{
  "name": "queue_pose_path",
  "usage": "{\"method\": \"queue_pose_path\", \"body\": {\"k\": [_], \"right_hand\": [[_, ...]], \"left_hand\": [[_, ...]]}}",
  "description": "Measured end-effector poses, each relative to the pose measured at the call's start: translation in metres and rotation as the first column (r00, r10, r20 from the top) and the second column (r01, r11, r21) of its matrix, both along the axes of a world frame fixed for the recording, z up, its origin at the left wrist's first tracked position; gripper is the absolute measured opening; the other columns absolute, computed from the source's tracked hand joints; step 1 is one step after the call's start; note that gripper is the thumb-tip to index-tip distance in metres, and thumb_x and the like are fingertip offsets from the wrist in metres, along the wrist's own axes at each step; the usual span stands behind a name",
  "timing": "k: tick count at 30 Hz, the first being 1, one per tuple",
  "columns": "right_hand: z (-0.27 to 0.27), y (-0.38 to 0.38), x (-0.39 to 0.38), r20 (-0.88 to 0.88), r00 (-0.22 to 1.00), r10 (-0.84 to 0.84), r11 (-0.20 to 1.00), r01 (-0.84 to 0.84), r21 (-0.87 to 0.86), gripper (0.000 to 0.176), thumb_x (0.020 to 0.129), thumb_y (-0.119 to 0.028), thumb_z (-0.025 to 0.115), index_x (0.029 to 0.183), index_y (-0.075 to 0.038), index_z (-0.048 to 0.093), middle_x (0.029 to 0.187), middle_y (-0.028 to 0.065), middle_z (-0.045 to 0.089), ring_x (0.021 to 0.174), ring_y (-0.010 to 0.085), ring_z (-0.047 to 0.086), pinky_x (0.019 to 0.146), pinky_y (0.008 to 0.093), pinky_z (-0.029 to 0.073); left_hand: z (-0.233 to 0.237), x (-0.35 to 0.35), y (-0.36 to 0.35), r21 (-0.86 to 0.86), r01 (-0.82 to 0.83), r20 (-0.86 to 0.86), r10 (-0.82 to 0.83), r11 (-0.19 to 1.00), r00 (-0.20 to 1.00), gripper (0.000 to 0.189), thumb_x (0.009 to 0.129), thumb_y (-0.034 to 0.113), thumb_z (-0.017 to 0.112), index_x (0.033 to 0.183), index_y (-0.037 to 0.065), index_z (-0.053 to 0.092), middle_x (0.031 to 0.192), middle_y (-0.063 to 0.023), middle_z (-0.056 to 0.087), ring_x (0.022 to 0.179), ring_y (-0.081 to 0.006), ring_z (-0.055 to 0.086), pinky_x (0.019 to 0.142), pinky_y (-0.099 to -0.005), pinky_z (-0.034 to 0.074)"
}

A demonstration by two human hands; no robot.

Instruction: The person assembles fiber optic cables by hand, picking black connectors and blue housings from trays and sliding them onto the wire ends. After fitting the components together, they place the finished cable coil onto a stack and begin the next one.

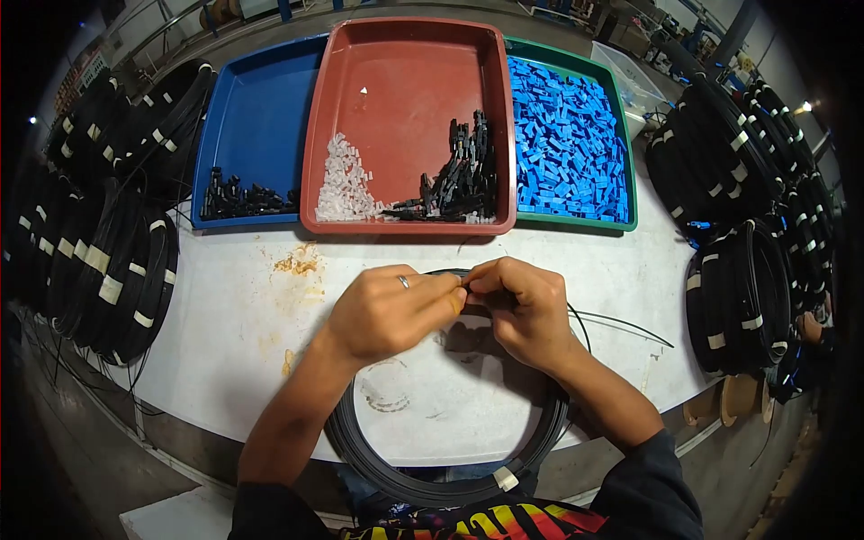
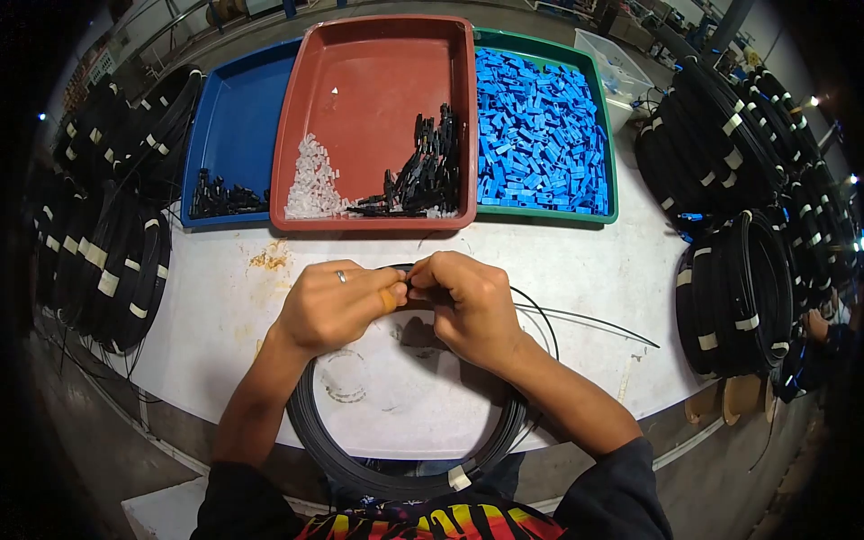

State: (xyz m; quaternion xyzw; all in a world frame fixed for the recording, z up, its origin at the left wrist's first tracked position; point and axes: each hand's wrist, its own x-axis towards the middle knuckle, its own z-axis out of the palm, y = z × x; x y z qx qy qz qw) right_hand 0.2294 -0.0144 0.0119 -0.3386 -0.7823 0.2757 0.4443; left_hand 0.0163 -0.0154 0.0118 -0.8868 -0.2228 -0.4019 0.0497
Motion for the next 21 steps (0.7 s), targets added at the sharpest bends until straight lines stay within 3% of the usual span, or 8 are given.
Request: {"method": "queue_pose_path", "body": {"k": [1,2,4,5,8,12,15,21], "right_hand": [[0.001,0.001,0.0,0.037,0.999,-0.028,0.999,0.026,0.043,0.024,0.072,0.017,0.069,0.091,0.002,0.064,0.091,0.0147,0.073,0.081,0.0271,0.073,0.07,0.034,0.057],[0.001,0.001,0.001,0.034,0.999,-0.027,0.998,0.026,0.05,0.024,0.072,0.017,0.069,0.091,0.002,0.064,0.091,0.0147,0.073,0.081,0.0271,0.073,0.07,0.034,0.057],[0.004,0.001,0.0,0.065,0.993,-0.098,0.989,0.09,0.115,0.028,0.074,0.012,0.075,0.098,0.001,0.064,0.092,0.0141,0.072,0.08,0.0274,0.072,0.071,0.0342,0.057],[0.005,0.003,0.0,0.055,0.994,-0.093,0.987,0.085,0.135,0.028,0.074,0.012,0.075,0.098,0.001,0.064,0.092,0.0141,0.072,0.08,0.0274,0.072,0.071,0.0342,0.057],[0.003,0.004,0.005,0.059,0.992,-0.114,0.993,0.112,0.028,0.026,0.076,0.009,0.079,0.097,0.002,0.066,0.093,0.0121,0.074,0.083,0.0214,0.074,0.075,0.0316,0.059],[-0.002,0.005,0.007,0.03,0.994,-0.106,0.994,0.106,0.01,0.023,0.078,0.007,0.08,0.095,0.002,0.066,0.093,0.0126,0.074,0.084,0.022,0.074,0.075,0.0311,0.06],[-0.008,0.004,0.008,-0.024,0.998,-0.066,0.994,0.068,0.08,0.023,0.076,0.004,0.082,0.093,0.001,0.066,0.089,0.0141,0.072,0.078,0.0283,0.071,0.069,0.0353,0.056],[-0.009,0.006,0.005,-0.057,0.997,-0.059,0.996,0.062,0.058,0.022,0.075,0.006,0.082,0.091,0.002,0.067,0.088,0.0143,0.072,0.079,0.0288,0.072,0.071,0.0349,0.057]], "left_hand": [[-0.003,-0.006,0.002,-0.154,0.011,0.034,-0.006,0.988,0.999,0.029,0.074,0.004,0.084,0.101,0.002,0.073,0.102,-0.0124,0.077,0.075,-0.0224,0.074,0.067,-0.0307,0.06],[-0.003,-0.005,0.002,-0.147,0.01,0.032,-0.005,0.989,0.999,0.029,0.074,0.004,0.084,0.101,0.002,0.073,0.102,-0.0124,0.077,0.075,-0.0224,0.074,0.067,-0.0307,0.06],[0.004,-0.005,0.001,-0.37,-0.001,0.236,0.095,0.929,0.967,0.067,0.072,0.017,0.092,0.129,0.003,0.06,0.113,-0.014,0.076,0.092,-0.0262,0.077,0.08,-0.0315,0.06],[0.002,-0.01,-0.001,-0.47,-0.014,0.235,0.14,0.882,0.962,0.098,0.067,0.025,0.096,0.147,0.004,0.042,0.123,-0.0155,0.073,0.107,-0.0286,0.074,0.091,-0.0348,0.058],[0.002,-0.016,0.002,-0.462,0.025,0.358,0.161,0.886,0.92,0.094,0.069,0.024,0.095,0.145,0.004,0.043,0.128,-0.0161,0.07,0.107,-0.0253,0.074,0.091,-0.0353,0.057],[0.001,-0.016,0.001,-0.426,-0.019,0.303,0.162,0.904,0.939,0.081,0.071,0.016,0.093,0.139,0.004,0.05,0.122,-0.0154,0.073,0.106,-0.0239,0.074,0.091,-0.0338,0.057],[-0.006,-0.01,-0.002,-0.466,-0.016,0.311,0.18,0.885,0.933,0.06,0.075,0.0,0.087,0.128,0.001,0.058,0.09,-0.012,0.079,0.09,-0.0218,0.078,0.089,-0.0302,0.057],[-0.004,-0.011,-0.008,-0.337,-0.089,0.263,0.184,0.937,0.947,0.056,0.074,0.0,0.087,0.124,0.001,0.062,0.091,-0.0108,0.079,0.091,-0.0203,0.078,0.086,-0.0301,0.059]]}}
